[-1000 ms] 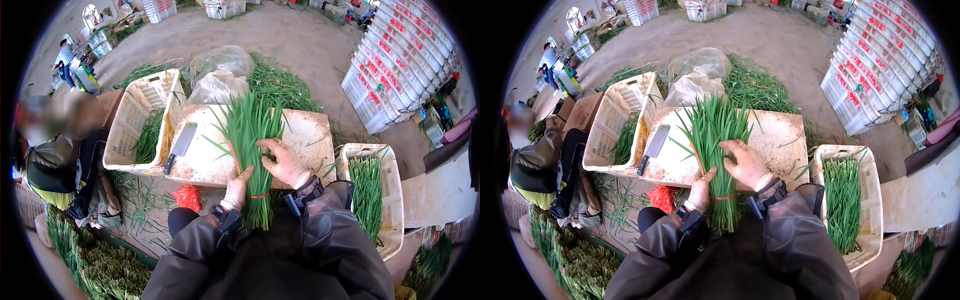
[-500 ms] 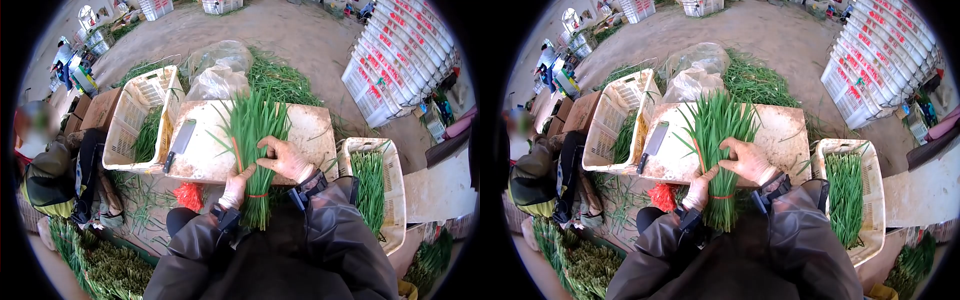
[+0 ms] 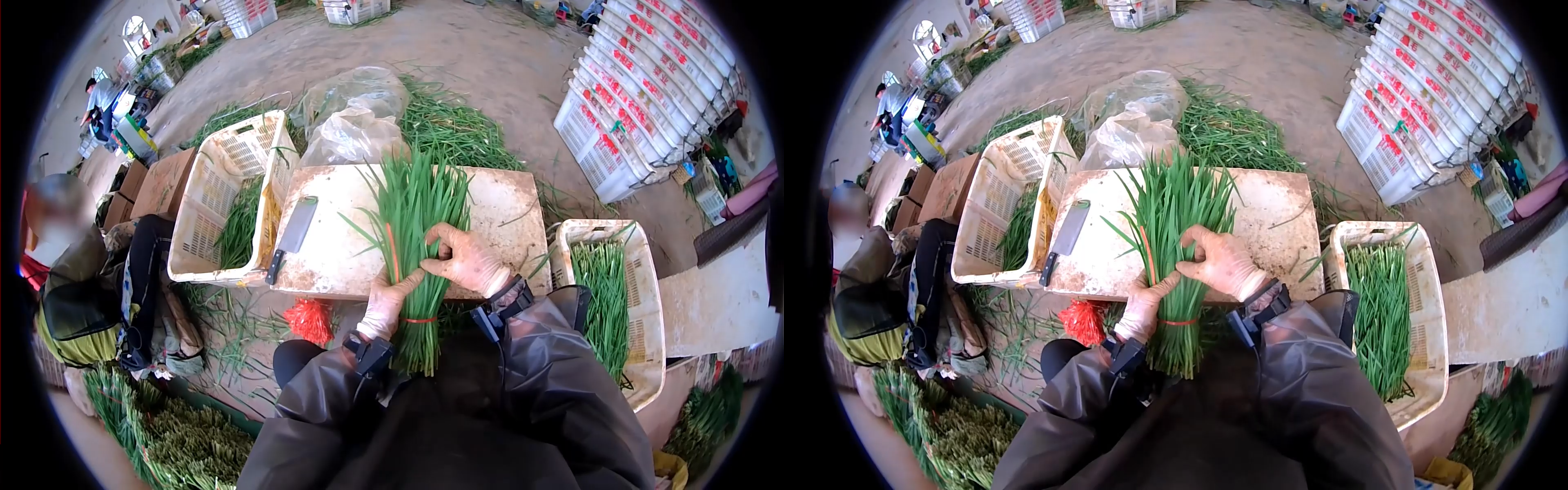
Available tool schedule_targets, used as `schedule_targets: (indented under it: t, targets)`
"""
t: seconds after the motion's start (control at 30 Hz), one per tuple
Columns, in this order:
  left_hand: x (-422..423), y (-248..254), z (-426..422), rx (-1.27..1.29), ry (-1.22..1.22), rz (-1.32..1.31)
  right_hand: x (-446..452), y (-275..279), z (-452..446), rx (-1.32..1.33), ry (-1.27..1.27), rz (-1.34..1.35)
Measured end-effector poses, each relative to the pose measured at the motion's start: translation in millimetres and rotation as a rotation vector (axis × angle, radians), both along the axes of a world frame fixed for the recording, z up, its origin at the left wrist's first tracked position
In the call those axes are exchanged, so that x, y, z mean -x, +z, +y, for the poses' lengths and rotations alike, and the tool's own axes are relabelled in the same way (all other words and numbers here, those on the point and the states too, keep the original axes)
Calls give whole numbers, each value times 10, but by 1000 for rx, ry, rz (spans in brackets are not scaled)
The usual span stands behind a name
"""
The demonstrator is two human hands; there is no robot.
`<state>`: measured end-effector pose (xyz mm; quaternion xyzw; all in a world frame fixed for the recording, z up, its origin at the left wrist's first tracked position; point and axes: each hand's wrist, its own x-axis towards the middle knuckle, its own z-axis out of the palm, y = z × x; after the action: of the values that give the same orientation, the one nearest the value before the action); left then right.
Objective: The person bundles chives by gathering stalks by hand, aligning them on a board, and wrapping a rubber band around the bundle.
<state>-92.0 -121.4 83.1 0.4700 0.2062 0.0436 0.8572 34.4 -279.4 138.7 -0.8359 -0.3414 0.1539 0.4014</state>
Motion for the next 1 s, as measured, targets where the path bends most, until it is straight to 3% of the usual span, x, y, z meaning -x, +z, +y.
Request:
schedule_targets:
  t: [0.3, 0.37, 0.53, 1.0]
  targets:
    - [39, 11, -27, -100, -119, -45, -16, -69, -8, -97, 2, -93]
    - [21, 52, -1, -105, -148, -71, 24, 4, 18, -158, -5, 3]
    - [-29, -100, -27, 62, -78, -36, 61, -59, 23, -208, -54, -45]
    - [-4, -164, 7, 143, -64, -5, 175, -10, -2, -214, -50, -320]
